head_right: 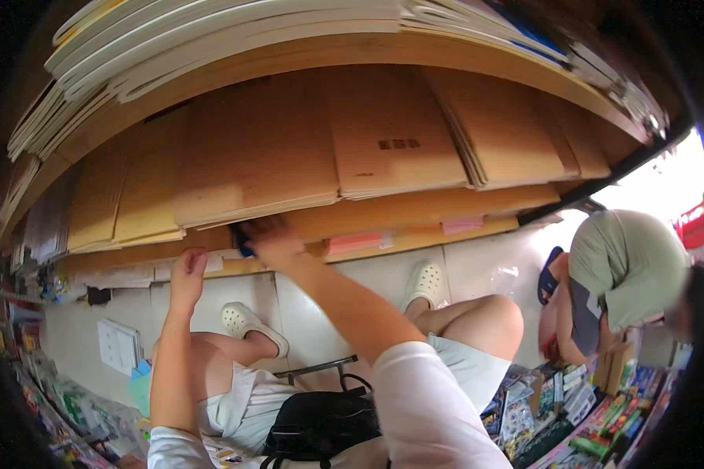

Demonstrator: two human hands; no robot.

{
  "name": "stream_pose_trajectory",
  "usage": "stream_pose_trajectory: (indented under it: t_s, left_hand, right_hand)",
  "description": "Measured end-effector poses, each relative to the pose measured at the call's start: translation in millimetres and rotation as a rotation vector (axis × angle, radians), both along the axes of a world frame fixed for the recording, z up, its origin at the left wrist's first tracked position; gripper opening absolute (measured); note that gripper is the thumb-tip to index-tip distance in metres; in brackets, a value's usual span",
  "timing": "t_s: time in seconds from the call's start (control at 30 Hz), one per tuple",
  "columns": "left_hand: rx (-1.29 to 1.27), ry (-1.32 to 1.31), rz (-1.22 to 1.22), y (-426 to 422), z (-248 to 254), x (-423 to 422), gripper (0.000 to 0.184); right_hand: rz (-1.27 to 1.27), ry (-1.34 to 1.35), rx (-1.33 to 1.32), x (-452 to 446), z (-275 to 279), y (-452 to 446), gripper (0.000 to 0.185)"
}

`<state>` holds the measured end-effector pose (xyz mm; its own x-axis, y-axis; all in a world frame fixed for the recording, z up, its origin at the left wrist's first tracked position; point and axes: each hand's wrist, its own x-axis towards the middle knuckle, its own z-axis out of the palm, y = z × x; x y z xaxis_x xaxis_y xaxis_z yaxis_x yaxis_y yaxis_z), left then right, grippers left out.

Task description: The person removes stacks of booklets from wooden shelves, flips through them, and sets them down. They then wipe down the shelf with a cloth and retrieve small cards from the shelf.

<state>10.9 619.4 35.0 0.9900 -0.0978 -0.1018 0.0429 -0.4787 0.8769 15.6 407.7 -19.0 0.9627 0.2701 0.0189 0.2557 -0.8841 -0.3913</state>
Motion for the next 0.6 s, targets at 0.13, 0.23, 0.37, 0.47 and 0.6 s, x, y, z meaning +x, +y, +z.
stream_pose_trajectory:
  t_s: [0.13, 0.23, 0.37, 0.47, 0.6]
  left_hand:
    - [0.071, -0.014, 0.059, 15, 31, -8, 0.019]
    - [-0.030, -0.032, 0.099, 21, 53, -19, 0.020]
    - [-0.131, -0.092, 0.097, 40, 52, -32, 0.024]
    - [0.094, -0.022, 0.009, 55, 76, -47, 0.027]
    - [0.253, -0.099, -0.207, 92, 78, -65, 0.033]
  right_hand:
    - [-0.111, 0.049, -0.179, 5, 25, -121, 0.033]
    - [-0.335, -0.146, -0.412, 6, 2, -245, 0.035]
    - [-0.557, -0.219, -0.528, 19, -6, -332, 0.038]
    - [-0.581, -0.206, -0.498, 35, 4, -316, 0.041]
    - [-0.568, -0.153, -0.384, 65, 15, -235, 0.045]
